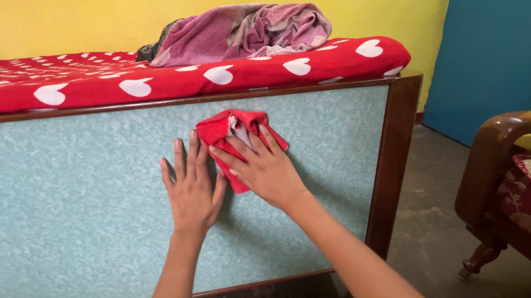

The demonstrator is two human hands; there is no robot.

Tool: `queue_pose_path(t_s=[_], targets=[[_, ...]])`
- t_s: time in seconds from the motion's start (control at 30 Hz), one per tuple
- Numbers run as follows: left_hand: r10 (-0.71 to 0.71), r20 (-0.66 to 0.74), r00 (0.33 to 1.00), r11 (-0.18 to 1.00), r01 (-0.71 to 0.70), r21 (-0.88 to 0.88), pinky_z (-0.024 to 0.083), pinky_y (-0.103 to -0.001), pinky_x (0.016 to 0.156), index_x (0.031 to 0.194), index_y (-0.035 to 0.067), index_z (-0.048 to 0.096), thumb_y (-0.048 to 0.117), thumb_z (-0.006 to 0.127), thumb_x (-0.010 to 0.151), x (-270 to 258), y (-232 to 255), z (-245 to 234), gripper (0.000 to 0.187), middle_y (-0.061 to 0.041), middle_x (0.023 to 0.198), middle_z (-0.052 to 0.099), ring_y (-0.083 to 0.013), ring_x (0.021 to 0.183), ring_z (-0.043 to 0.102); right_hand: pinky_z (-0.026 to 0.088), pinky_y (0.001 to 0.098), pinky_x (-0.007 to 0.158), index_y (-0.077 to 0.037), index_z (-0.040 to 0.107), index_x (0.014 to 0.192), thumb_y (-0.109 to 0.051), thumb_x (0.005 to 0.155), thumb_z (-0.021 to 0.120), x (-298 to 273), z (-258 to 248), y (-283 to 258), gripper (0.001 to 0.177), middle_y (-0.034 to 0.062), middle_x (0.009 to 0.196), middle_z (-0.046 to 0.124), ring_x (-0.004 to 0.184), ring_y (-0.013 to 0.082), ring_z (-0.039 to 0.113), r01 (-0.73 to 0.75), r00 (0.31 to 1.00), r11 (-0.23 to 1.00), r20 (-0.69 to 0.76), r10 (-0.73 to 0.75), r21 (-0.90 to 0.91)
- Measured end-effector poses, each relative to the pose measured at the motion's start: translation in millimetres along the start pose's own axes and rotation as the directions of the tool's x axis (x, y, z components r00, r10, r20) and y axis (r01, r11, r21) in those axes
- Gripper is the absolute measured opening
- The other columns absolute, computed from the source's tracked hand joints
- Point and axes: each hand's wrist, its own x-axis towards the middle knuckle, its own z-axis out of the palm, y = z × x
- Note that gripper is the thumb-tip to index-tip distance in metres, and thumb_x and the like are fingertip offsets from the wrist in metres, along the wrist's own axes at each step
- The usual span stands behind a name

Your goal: The person wipes the side panel and corner post of a bed frame using a red cloth, then picks up a spray bottle and continues wiping the surface.

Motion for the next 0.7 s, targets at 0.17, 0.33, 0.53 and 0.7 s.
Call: queue_pose_path(t_s=[0.17, 0.33, 0.53, 0.7], targets=[[0.056, 0.089, 0.994, 0.987, -0.068, 0.147, 0.011, -0.063, 0.124, 0.160, 0.023, 0.037, 0.054, 0.054, 0.095, -2, -19, -19, 0.074, -0.005, 0.173, 0.023, -0.0291, 0.159, 0.021, 0.025, 0.0535, 0.126, -0.031, 0.047, 0.158, -0.032, 0.103, 0.059, -18, -13, 48, 0.056, 0.0068, 0.158, 0.045, 0.151, 0.0325, 0.036, 0.048, 0.998, 0.996, -0.047, -0.051, -0.074], [-0.027, 0.002, 1.000, 0.988, 0.026, 0.152, 0.001, -0.074, 0.116, 0.161, 0.023, 0.034, 0.066, 0.053, 0.090, -13, -36, -21, 0.086, -0.013, 0.172, 0.014, -0.0367, 0.158, 0.008, 0.026, 0.0592, 0.125, -0.016, 0.049, 0.156, -0.027, 0.099, 0.061, -105, -62, 131, 0.060, 0.0251, 0.162, 0.040, 0.150, 0.0423, 0.036, -0.333, 0.942, 0.926, -0.114, 0.317, -0.176], [-0.066, 0.034, 0.997, 0.992, 0.062, 0.108, -0.006, -0.079, 0.113, 0.164, 0.020, 0.026, 0.070, 0.051, 0.091, -20, -39, -7, 0.092, -0.014, 0.173, 0.004, -0.0391, 0.158, -0.006, 0.016, 0.0630, 0.129, -0.008, 0.038, 0.159, -0.023, 0.104, 0.060, -108, -32, 105, 0.061, 0.0185, 0.161, 0.042, 0.153, 0.0418, 0.034, -0.577, 0.809, 0.806, -0.227, 0.542, -0.131], [-0.097, 0.034, 0.995, 0.982, 0.090, 0.167, -0.005, -0.077, 0.117, 0.166, 0.024, 0.023, 0.065, 0.048, 0.098, -20, -42, -2, 0.084, -0.010, 0.175, 0.004, -0.0364, 0.160, -0.004, 0.021, 0.0626, 0.124, -0.011, 0.043, 0.156, -0.027, 0.102, 0.059, -30, -2, 33, 0.059, 0.0184, 0.152, 0.050, 0.145, 0.0408, 0.043, -0.439, 0.874, 0.898, -0.216, 0.435, 0.028]])
